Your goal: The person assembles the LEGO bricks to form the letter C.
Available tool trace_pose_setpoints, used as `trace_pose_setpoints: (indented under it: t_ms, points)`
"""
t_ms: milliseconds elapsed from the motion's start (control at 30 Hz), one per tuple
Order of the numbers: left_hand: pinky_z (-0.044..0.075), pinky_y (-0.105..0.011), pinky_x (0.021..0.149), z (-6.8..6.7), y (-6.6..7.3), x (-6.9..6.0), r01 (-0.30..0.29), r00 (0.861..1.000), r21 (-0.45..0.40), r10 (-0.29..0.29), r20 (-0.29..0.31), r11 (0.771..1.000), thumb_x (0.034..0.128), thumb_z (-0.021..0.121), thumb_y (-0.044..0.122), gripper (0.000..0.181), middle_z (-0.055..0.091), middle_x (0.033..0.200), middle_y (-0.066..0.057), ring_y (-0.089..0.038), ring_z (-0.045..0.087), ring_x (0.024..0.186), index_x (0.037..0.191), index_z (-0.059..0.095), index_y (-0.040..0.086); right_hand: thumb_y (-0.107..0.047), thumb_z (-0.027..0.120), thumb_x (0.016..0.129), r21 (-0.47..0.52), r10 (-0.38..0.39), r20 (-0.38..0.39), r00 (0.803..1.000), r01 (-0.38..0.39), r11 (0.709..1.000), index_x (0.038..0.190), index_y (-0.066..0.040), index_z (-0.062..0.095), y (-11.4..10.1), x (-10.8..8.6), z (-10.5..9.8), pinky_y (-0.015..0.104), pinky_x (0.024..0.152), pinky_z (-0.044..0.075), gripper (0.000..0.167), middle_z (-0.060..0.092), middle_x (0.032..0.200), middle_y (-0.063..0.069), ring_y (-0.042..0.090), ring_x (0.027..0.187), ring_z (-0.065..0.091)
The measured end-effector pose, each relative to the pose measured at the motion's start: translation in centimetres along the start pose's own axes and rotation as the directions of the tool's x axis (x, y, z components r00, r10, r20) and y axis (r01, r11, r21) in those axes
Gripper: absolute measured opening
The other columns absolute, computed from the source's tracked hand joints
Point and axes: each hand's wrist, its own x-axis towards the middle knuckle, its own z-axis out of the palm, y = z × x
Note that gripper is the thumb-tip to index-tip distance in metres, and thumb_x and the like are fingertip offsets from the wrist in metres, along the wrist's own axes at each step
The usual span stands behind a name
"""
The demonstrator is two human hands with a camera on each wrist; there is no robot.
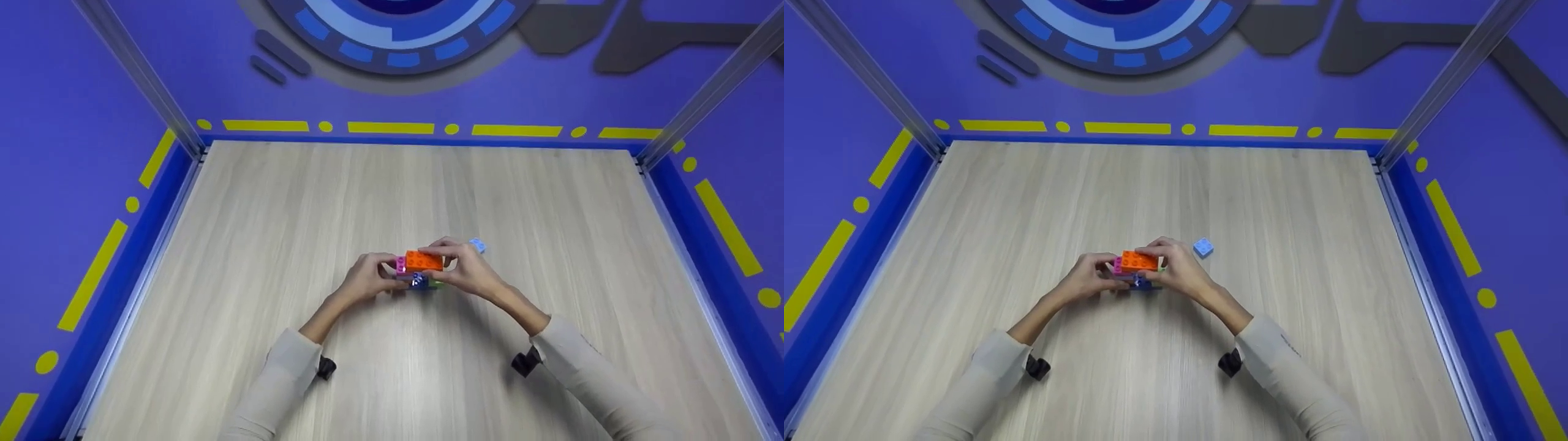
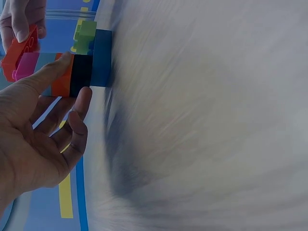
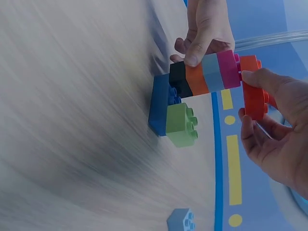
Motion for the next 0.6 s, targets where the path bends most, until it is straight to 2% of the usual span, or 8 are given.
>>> trace_pose_setpoints:
  t_ms: [200,300,467,600]
  points:
    - [0.049,-0.023,0.056,0.1,0.1,-0.1,0.005,1.000,0.039,-0.004,-0.014,0.999,0.0754,0.082,0.027,0.031,0.070,0.097,-0.001,-0.013,0.064,0.066,0.103,0.072,0.019,-0.014,0.077,0.080,-0.084,-0.007,0.056,0.998,0.012,0.996,0.120,-0.014,0.068,-0.2,0.5,-0.5,0.034,0.072,0.050,0.041,0.069,0.103,0.004,0.016,0.085,0.057]
    - [0.048,-0.023,0.057,0.0,0.1,-0.1,0.000,1.000,0.058,0.000,-0.014,0.998,0.0758,0.082,0.029,0.030,0.069,0.098,-0.002,-0.012,0.063,0.067,0.102,0.071,0.018,-0.012,0.078,0.079,-0.119,-0.007,0.085,0.996,0.017,0.993,0.120,-0.013,0.068,-0.4,0.8,-0.8,0.032,0.077,0.051,0.043,0.069,0.103,0.005,0.016,0.090,0.058]
    - [0.047,-0.022,0.055,0.0,0.1,-0.1,0.004,1.000,0.056,-0.003,-0.021,0.998,0.0753,0.082,0.027,0.032,0.070,0.099,-0.001,-0.011,0.063,0.066,0.104,0.072,0.018,-0.010,0.079,0.077,-0.124,0.000,0.128,0.992,0.016,0.992,0.121,-0.011,0.068,-0.6,1.2,-1.0,0.038,0.082,0.053,0.045,0.068,0.104,0.007,0.018,0.094,0.061]
    - [0.048,-0.022,0.056,0.1,0.2,0.0,0.008,1.000,0.058,-0.007,-0.014,0.998,0.0754,0.082,0.026,0.034,0.070,0.099,0.000,-0.010,0.063,0.066,0.106,0.072,0.019,-0.009,0.080,0.075,-0.121,0.009,0.118,0.993,0.006,0.993,0.120,-0.010,0.069,-0.6,1.1,-1.0,0.040,0.083,0.053,0.046,0.068,0.103,0.007,0.019,0.095,0.061]
